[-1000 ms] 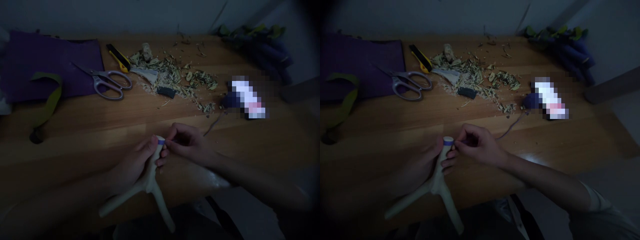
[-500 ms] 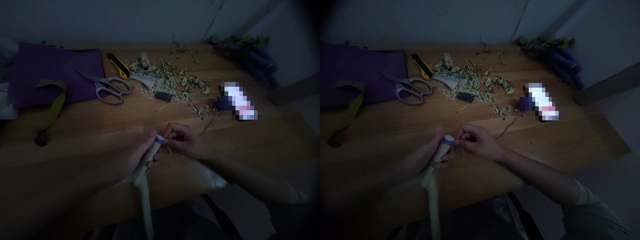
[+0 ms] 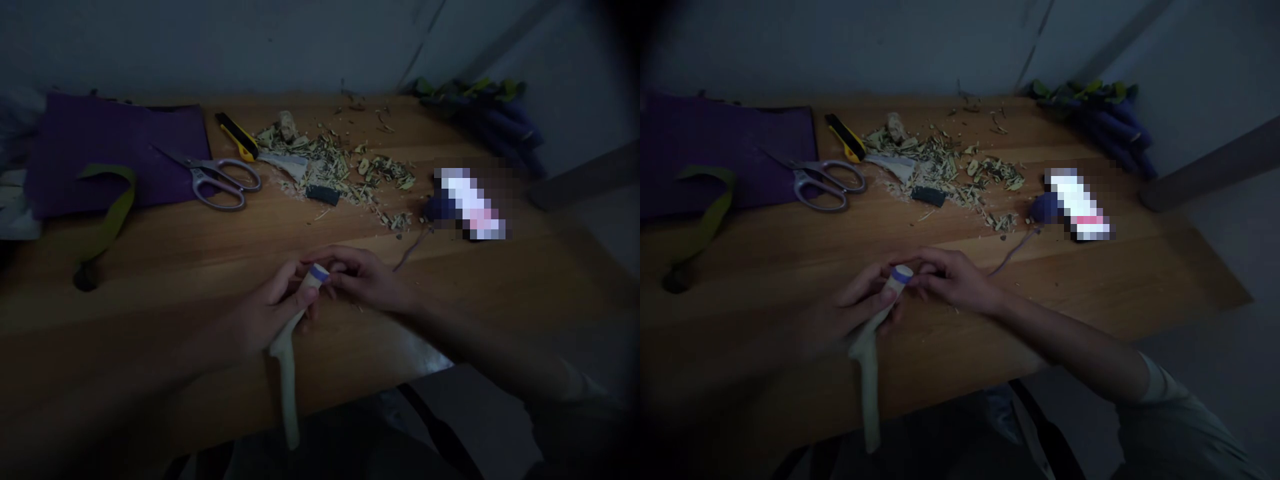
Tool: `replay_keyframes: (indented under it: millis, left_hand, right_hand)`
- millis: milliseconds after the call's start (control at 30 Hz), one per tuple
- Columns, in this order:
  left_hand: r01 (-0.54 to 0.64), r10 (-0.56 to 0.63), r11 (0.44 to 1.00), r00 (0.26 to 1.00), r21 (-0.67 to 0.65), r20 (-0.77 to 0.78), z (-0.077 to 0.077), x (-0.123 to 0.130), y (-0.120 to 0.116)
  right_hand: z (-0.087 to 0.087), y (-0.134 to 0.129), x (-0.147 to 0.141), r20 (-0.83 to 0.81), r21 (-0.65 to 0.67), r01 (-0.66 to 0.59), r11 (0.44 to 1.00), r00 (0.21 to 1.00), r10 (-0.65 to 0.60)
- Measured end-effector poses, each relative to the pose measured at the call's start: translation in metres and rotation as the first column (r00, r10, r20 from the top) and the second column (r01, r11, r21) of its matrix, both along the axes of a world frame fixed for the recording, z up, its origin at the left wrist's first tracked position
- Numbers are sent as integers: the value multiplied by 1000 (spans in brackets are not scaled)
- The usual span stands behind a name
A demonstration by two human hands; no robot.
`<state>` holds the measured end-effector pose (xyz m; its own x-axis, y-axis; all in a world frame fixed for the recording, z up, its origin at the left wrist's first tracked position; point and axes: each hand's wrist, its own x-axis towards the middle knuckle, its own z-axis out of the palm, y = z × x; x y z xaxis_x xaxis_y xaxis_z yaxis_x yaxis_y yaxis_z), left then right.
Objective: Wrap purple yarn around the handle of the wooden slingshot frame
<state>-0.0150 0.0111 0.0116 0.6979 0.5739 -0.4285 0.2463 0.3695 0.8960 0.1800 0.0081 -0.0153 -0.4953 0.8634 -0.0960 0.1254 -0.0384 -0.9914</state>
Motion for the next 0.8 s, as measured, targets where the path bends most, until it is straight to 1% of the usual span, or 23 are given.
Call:
replay_keyframes:
  millis: [100, 200, 333, 433, 467, 500, 567, 633, 667, 733, 800]
  left_hand:
    - [-30, 27, 998, 998, -53, -51, 4, -1, -1]
    - [-37, 36, 995, 999, -91, -11, 9, -1, -1]
    - [-6, 11, 990, 999, -143, 32, 12, -1, 0]
    - [0, 9, 983, 999, -182, 52, 12, -1, 0]
    - [13, -5, 982, 999, -188, 40, 13, -1, 0]
    - [47, -46, 981, 999, -190, 13, 15, -2, -1]
    - [153, -169, 972, 983, -180, -72, 18, -4, -2]
    - [259, -274, 961, 941, -99, -199, 21, -5, -4]
    - [287, -282, 958, 923, -20, -262, 21, -5, -6]
    - [286, -206, 942, 905, 174, -371, 19, -6, -11]
    - [291, -143, 909, 890, 299, -433, 14, -7, -15]
  right_hand:
    - [0, 1, 0, -40, -71, 35, 997, 998, -38]
    - [4, 1, 0, -109, -142, 32, 989, 993, -47]
    - [8, -1, 0, -220, -187, -4, 982, 975, -38]
    - [8, -1, 1, -235, -212, -20, 977, 971, -31]
    - [7, -1, 1, -222, -215, -29, 976, 975, -20]
    - [7, 0, 2, -202, -213, -44, 976, 979, 0]
    - [5, 0, 2, -140, -197, -93, 976, 988, 66]
    - [6, 0, 2, -47, -138, -147, 979, 989, 141]
    - [6, 0, 2, 16, -93, -174, 980, 984, 176]
    - [9, -2, 1, 158, 16, -214, 977, 965, 209]
    - [12, -4, 0, 285, 106, -247, 963, 936, 208]
